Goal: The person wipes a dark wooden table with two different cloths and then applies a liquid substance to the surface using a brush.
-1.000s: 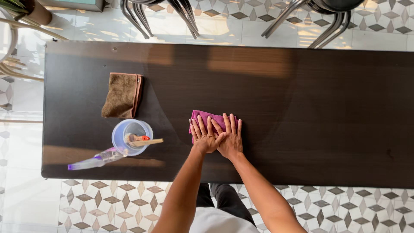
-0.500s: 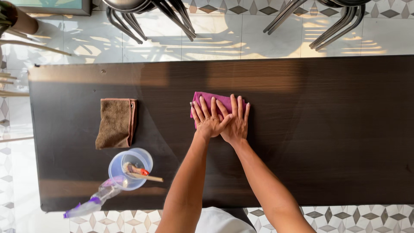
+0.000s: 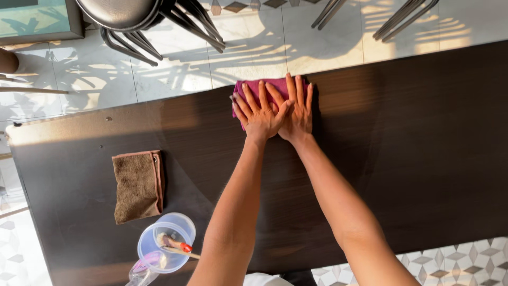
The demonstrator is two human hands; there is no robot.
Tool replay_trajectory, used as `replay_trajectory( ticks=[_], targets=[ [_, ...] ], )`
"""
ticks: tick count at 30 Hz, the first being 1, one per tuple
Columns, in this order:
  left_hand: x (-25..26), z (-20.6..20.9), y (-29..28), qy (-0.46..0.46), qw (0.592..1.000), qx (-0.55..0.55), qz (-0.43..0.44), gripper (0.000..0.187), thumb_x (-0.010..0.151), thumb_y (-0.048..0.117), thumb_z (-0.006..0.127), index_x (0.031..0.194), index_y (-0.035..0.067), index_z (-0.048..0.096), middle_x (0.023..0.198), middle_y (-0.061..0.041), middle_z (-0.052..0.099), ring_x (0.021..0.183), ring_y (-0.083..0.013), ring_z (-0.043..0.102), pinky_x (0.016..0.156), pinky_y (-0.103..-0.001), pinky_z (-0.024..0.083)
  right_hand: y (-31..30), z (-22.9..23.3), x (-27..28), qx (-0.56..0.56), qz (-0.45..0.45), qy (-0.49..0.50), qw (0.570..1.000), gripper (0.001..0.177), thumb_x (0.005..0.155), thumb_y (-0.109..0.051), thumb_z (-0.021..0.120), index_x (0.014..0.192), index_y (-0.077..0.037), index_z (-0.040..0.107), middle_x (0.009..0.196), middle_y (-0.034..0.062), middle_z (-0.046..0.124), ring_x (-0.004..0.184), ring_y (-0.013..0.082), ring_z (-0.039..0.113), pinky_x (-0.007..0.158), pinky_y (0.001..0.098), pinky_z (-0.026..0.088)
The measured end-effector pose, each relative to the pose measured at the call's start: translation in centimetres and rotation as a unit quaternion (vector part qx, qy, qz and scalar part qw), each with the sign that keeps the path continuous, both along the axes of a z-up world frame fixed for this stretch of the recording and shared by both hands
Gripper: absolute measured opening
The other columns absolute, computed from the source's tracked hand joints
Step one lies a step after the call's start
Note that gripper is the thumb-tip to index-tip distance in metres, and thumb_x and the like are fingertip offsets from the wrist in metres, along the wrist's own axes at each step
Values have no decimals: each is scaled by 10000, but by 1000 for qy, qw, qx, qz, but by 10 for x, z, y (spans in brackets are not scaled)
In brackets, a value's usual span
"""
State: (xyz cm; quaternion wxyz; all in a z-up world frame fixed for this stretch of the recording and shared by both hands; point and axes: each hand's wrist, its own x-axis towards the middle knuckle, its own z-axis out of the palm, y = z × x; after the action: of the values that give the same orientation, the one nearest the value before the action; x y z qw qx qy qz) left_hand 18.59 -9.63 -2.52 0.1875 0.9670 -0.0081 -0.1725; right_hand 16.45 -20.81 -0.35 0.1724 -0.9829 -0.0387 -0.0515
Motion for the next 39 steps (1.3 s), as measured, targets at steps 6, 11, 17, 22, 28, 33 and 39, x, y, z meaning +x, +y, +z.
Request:
replay_trajectory(
  ticks=[6, 11, 17, 22, 28, 33, 39],
  targets=[
    [-34, -3, 21, -69, 996, -26, -45, 1002, 920, 827, 335, 1648, 158, 170, 1679, -283, -14, 1532, -509, -66, 1207, -622, -55, 17, 12, -21, 8, -22, 43, 999, 569, 1009, -456, 561, 1552, -311, 472, 1670, 217, 201, 1545, 448, 123, 1219, 678, 49],
    [-105, -4, 35, -134, 989, -7, -62, 975, 946, 803, 334, 1642, 126, 242, 1686, -299, 52, 1542, -500, -3, 1228, -611, -34, 25, 26, -89, 10, -19, 41, 999, 574, 1012, -454, 539, 1564, -313, 469, 1681, 205, 205, 1553, 447, 137, 1227, 677, 59],
    [-220, 0, 35, -168, 983, 0, -74, 990, 972, 784, 338, 1644, 62, 247, 1677, -337, 59, 1554, -509, 3, 1244, -622, -30, 21, 33, -195, 9, -1, 46, 999, 563, 998, -417, 525, 1548, -311, 467, 1678, 197, 223, 1552, 445, 163, 1236, 665, 74],
    [-302, 19, -2, -69, 995, -3, -69, 1038, 931, 806, 323, 1621, 45, 181, 1634, -382, -45, 1490, -571, -123, 1159, -678, -115, -14, 33, -276, -1, 16, 71, 997, 523, 1037, -422, 485, 1545, -307, 454, 1685, 163, 231, 1566, 391, 168, 1251, 645, 83],
    [-316, 46, -59, 162, 984, -51, -63, 1137, 843, 861, 300, 1625, 69, 67, 1606, -378, -206, 1424, -596, -307, 1071, -725, -234, -65, 37, -315, -9, 4, 108, 994, 534, 1022, -430, 471, 1544, -318, 446, 1683, 132, 209, 1554, 366, 154, 1238, 606, 86],
    [-294, 45, -96, 130, 989, -58, -48, 1165, 831, 878, 308, 1633, 73, 53, 1599, -385, -224, 1408, -602, -325, 1053, -747, -232, -106, 38, -288, -15, 17, 114, 993, 531, 1019, -442, 472, 1537, -329, 449, 1682, 120, 201, 1557, 352, 138, 1244, 596, 77],
    [-239, 35, -140, 157, 985, -42, -53, 1140, 825, 877, 301, 1637, 117, 54, 1608, -368, -232, 1409, -593, -342, 1056, -757, -230, -142, 31, -240, -13, -7, 96, 995, 506, 1021, -437, 490, 1515, -326, 479, 1674, 126, 239, 1557, 356, 155, 1254, 591, 71]
  ],
)
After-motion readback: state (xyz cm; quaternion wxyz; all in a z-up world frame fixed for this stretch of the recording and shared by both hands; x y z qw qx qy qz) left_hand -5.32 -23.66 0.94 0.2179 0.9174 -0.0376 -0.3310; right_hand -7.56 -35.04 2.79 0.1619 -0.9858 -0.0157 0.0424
